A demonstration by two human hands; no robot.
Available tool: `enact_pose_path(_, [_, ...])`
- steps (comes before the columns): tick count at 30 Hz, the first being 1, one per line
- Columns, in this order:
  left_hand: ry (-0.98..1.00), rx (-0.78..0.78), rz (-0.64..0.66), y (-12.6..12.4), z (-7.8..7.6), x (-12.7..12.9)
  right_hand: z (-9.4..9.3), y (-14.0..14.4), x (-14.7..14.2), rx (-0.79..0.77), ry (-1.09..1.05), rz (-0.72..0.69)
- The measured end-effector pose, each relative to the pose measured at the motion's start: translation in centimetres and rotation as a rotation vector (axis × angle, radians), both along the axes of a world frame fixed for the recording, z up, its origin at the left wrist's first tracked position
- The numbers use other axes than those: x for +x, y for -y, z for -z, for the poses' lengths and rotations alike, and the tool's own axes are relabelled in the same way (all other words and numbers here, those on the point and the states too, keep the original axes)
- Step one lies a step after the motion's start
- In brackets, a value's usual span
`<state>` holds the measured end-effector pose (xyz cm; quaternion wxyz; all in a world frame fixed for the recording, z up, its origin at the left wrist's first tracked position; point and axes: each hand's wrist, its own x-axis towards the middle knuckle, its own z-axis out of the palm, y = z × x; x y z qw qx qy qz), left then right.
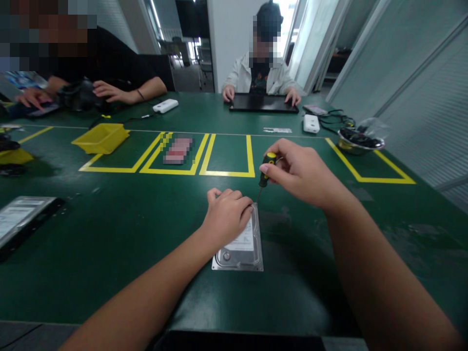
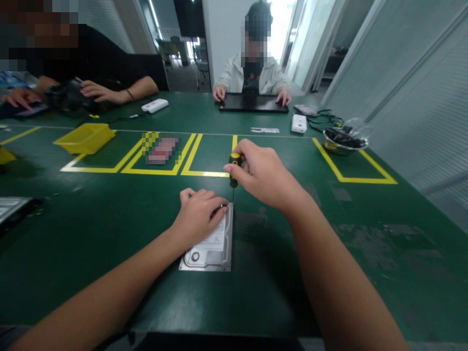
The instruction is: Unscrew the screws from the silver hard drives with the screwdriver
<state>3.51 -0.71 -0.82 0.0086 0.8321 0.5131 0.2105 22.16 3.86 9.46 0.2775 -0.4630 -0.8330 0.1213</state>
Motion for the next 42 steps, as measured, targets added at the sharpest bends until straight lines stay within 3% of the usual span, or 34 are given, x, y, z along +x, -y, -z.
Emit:
enact_pose_path(5, [0.000,-0.014,-0.001,0.0,-0.1,-0.1,-0.2,0.4,-0.2,0.042,0.029,0.050])
enact_pose_path(15, [0.018,-0.008,0.008,0.0,-0.1,0.0,-1.1,0.9,0.1,0.047,0.103,-0.137])
enact_pose_path(20, [0.015,0.006,0.015,0.0,-0.1,-0.1,-1.5,0.9,0.8,-0.039,0.044,-0.204])
enact_pose_path(25, [0.015,0.009,0.012,0.0,0.0,-0.1,-1.5,0.9,1.2,-0.160,-0.015,-0.205])
enact_pose_path(32, [0.013,0.008,0.009,0.0,0.0,-0.1,-0.9,0.5,0.4,0.032,-0.006,-0.206])
enact_pose_path(42, [0.006,-0.009,0.010,0.1,-0.1,-0.1,-1.0,0.4,0.9,-0.087,-0.100,-0.130])
